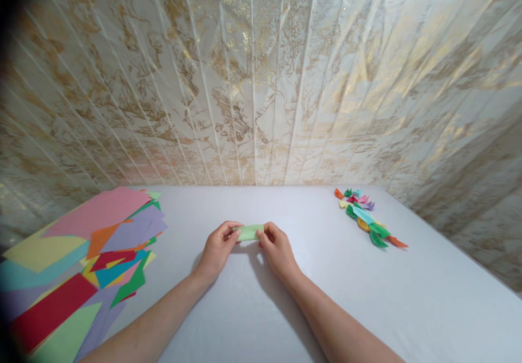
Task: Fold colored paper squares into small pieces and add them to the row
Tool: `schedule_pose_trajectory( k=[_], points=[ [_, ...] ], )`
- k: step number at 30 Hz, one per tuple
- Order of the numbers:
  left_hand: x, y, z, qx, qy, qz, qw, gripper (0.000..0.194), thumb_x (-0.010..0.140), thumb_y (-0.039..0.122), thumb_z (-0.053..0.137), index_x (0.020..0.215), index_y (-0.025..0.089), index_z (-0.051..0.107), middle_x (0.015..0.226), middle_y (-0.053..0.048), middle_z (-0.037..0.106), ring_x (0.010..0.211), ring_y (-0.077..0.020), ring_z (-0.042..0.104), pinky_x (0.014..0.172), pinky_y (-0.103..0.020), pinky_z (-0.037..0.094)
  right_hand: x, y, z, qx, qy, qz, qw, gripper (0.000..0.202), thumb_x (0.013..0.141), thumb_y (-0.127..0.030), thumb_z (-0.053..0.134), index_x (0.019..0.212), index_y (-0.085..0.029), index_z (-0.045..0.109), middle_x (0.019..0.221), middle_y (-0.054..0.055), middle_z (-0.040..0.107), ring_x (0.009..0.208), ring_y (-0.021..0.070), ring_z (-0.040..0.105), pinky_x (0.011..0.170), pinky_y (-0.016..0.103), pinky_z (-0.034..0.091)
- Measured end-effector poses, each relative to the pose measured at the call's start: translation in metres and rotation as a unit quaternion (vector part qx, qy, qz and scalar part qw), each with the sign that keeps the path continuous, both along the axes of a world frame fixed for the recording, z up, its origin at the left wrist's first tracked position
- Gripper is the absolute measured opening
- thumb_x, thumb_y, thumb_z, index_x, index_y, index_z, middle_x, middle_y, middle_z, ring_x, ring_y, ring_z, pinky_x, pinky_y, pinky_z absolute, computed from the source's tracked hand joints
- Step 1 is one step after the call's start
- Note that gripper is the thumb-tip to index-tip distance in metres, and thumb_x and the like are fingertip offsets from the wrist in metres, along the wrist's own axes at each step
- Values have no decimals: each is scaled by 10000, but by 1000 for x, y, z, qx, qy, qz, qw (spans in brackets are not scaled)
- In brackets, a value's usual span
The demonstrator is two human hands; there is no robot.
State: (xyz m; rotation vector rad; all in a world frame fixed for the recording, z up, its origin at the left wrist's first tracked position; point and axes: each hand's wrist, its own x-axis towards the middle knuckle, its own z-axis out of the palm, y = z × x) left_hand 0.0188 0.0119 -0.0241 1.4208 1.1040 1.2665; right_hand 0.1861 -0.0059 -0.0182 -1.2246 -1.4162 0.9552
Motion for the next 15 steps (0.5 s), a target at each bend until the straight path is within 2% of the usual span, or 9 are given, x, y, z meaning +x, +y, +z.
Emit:
schedule_pose_trajectory(
  k=[15],
  points=[
    [-1,0,0,11,21,11,1000,193,813,310,605,942,188,680,808,-11,676,745,-157,617,698,-250,485,1,0,0,1,-22,-17,1000,263,854,-432,546,718,-207,535,604,-23,566,579,148,511,558,258,395]
  ],
)
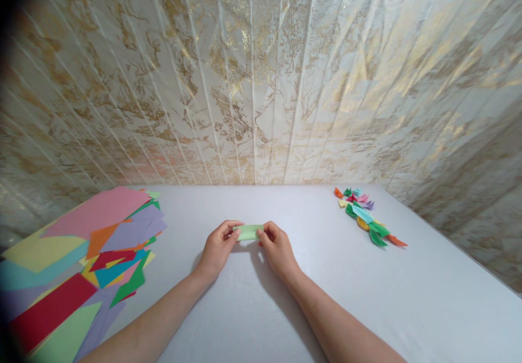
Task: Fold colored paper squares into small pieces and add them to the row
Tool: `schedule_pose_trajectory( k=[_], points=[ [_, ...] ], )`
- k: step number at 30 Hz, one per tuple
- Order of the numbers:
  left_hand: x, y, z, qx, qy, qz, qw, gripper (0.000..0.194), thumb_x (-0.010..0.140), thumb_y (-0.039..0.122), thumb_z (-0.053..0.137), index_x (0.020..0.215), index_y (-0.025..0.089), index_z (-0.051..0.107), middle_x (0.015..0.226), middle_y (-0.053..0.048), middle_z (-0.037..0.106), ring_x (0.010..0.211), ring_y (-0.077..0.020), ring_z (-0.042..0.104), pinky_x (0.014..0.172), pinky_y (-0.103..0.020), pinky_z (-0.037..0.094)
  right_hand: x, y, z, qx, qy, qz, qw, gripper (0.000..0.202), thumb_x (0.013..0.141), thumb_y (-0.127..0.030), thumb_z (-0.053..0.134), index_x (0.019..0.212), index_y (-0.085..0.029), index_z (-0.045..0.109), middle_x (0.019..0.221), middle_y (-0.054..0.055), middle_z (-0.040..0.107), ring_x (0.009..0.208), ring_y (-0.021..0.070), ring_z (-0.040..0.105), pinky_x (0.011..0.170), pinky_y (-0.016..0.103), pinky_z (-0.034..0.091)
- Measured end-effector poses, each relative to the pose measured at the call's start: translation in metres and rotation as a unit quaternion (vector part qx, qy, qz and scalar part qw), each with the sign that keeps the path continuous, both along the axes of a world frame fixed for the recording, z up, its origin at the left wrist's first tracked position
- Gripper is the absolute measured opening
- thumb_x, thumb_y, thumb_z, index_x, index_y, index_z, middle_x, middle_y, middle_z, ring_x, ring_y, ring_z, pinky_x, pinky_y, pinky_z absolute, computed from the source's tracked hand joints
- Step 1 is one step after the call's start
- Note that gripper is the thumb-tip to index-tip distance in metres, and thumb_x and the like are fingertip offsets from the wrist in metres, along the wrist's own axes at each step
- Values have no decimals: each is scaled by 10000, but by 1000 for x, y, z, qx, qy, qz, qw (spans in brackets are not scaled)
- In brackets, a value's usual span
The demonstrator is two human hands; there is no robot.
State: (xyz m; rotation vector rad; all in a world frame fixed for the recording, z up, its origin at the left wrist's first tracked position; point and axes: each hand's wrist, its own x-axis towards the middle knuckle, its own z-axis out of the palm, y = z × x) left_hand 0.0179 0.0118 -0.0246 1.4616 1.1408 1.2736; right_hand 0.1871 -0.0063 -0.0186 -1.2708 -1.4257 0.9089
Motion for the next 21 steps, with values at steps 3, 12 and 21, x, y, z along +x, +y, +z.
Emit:
schedule_pose_trajectory(
  k=[3,12,21],
  points=[
    [0,0,0,0,-2,2,1000,195,810,314,609,941,188,679,810,-11,678,746,-157,617,698,-247,483,0,0,0,-1,1,2,1000,270,850,-443,547,717,-208,532,602,-25,565,576,149,512,556,259,396],
    [0,-3,3,34,29,6,999,230,837,247,574,1027,206,696,948,-32,705,807,-160,627,730,-256,505,-1,-2,4,18,-8,1,1000,244,864,-418,533,742,-207,540,621,-23,562,598,156,528,586,265,400],
    [0,-6,7,104,67,-22,992,295,870,176,518,1064,250,728,960,-36,689,886,-171,624,762,-251,487,-2,-3,5,32,4,6,999,205,861,-369,550,740,-204,558,625,-23,581,598,151,543,583,259,410]
  ],
)
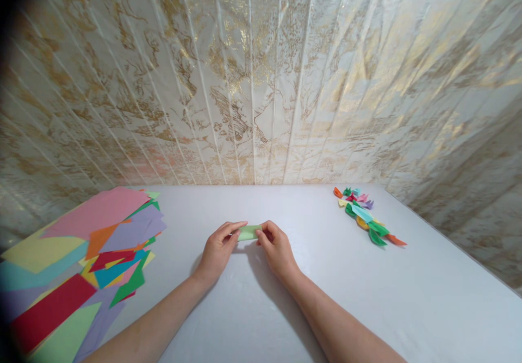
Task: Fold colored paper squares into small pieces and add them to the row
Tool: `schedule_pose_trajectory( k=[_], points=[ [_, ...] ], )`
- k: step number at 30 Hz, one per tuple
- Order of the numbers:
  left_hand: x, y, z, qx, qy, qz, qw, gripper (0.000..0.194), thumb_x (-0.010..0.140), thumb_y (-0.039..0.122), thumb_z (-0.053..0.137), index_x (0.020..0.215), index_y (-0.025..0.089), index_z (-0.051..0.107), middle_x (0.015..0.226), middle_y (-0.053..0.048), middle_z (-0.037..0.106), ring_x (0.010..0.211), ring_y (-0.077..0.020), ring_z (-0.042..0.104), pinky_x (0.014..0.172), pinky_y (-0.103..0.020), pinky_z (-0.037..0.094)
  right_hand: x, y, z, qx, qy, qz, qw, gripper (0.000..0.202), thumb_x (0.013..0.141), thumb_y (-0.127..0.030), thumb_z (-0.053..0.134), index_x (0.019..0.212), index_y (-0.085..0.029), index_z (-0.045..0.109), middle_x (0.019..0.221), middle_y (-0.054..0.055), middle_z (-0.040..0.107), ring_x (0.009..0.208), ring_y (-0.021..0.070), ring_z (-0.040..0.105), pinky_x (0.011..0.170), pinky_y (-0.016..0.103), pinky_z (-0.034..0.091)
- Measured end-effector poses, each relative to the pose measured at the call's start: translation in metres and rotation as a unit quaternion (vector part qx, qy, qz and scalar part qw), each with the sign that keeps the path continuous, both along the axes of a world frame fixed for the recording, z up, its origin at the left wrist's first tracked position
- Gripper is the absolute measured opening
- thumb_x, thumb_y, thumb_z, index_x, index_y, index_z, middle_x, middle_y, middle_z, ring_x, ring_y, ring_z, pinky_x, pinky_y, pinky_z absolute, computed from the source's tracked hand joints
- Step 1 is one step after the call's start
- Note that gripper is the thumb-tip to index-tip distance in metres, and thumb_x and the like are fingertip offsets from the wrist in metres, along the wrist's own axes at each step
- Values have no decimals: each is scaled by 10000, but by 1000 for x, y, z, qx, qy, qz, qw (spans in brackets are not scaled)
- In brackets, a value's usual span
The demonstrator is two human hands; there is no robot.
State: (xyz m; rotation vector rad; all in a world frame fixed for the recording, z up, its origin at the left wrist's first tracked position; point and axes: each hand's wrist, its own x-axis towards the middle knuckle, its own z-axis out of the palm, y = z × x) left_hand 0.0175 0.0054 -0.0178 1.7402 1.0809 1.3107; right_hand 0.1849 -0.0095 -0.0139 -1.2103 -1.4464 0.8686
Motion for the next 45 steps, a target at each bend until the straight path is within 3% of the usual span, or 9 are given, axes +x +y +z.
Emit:
schedule_pose_trajectory(
  k=[18,25,29,35,45],
  points=[
    [1,1,0,1,15,11,1000,301,855,133,507,1024,236,734,937,-32,687,867,-163,627,766,-252,487,1,2,-2,-4,1,14,1000,176,880,-356,519,867,-193,583,716,-10,582,651,155,560,628,279,448],
    [2,1,-1,-36,8,-3,999,289,857,176,498,1032,215,725,981,-51,672,865,-166,628,709,-258,546,2,1,-6,21,10,13,1000,337,895,-342,525,1213,-235,559,1007,30,560,646,114,563,633,278,522],
    [2,2,-3,-71,-29,-11,997,288,849,215,501,1043,200,714,1027,-63,650,860,-171,627,641,-260,586,2,1,-7,55,-35,23,998,249,910,-275,499,1119,-235,629,986,28,546,672,115,590,656,274,510],
    [3,2,-4,-88,-41,-7,995,262,848,258,514,1009,198,712,1060,-65,646,919,-181,630,693,-279,607,3,1,-6,46,-51,6,998,216,915,-276,504,1090,-210,612,926,22,587,677,129,615,657,277,492],
    [2,2,-4,-57,-11,11,998,260,855,196,503,1008,199,714,1021,-60,672,928,-174,641,736,-269,582,2,0,-3,18,-45,3,999,216,899,-297,496,1041,-191,619,861,24,641,699,154,623,668,285,477]
  ],
)
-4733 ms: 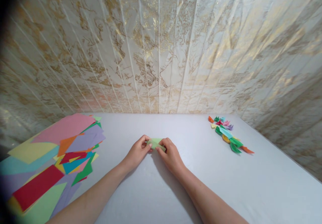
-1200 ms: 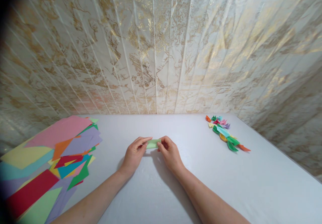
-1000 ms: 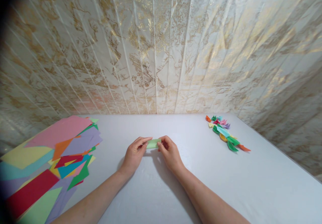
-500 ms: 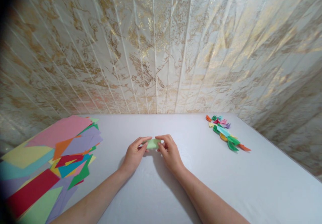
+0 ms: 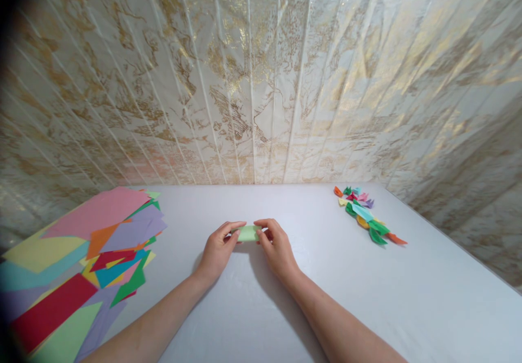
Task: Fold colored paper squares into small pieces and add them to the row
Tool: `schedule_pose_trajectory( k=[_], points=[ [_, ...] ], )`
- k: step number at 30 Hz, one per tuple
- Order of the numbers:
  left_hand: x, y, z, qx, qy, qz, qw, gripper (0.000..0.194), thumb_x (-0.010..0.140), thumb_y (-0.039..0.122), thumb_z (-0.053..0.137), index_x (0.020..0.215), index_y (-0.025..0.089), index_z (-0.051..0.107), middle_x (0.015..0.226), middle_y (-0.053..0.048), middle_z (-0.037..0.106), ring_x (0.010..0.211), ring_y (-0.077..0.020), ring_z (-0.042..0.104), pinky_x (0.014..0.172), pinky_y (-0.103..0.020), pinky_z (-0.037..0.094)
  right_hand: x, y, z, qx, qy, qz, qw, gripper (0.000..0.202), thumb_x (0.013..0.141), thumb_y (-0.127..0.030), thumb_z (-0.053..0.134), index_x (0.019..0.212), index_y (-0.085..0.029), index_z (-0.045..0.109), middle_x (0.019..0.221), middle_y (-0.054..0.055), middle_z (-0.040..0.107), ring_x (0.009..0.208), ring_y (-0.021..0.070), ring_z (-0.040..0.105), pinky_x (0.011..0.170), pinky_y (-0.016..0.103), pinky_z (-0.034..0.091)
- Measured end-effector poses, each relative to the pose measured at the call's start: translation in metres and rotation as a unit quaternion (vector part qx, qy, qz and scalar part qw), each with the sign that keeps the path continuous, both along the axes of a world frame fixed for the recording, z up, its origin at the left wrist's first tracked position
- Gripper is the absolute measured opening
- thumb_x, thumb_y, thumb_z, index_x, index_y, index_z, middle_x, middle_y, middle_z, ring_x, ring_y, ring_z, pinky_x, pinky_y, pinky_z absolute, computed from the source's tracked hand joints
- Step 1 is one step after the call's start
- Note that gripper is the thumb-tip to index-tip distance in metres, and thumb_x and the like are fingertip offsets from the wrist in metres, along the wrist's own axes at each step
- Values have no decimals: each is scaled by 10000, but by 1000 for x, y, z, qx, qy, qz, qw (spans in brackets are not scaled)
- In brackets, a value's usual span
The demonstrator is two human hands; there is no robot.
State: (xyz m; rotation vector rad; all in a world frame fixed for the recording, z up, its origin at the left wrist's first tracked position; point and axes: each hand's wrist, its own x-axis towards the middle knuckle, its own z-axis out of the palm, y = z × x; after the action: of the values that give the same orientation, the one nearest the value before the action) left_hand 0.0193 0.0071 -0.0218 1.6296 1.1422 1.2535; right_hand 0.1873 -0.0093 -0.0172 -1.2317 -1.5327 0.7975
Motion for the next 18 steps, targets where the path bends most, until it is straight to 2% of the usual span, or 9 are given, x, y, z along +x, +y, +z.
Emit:
schedule_pose_trajectory(
  k=[4,9,13,18],
  points=[
    [-1,1,-2,9,29,-1,1000,273,850,164,497,1007,202,717,1016,-55,690,938,-176,648,762,-275,559,2,1,0,-4,-26,-14,1000,166,876,-286,511,928,-191,638,807,13,649,718,161,594,670,277,452],
    [0,1,-4,12,79,14,997,290,837,130,515,1054,209,690,1049,-37,712,968,-169,644,896,-306,497,2,4,1,-17,-57,-22,998,150,855,-270,508,849,-189,634,761,7,651,699,159,582,661,269,436],
    [1,-2,-4,-20,130,45,990,286,842,155,547,1110,206,634,918,-14,700,827,-156,637,788,-276,492,3,5,-1,-19,-89,-27,996,140,851,-243,498,837,-195,629,768,9,659,707,158,586,678,267,433],
    [-1,-3,-4,-3,219,55,974,102,867,182,543,921,206,626,799,6,652,734,-148,589,677,-245,428,5,5,-6,-16,-159,-26,987,133,853,-200,499,836,-204,631,770,4,650,707,155,576,659,258,405]
  ],
)
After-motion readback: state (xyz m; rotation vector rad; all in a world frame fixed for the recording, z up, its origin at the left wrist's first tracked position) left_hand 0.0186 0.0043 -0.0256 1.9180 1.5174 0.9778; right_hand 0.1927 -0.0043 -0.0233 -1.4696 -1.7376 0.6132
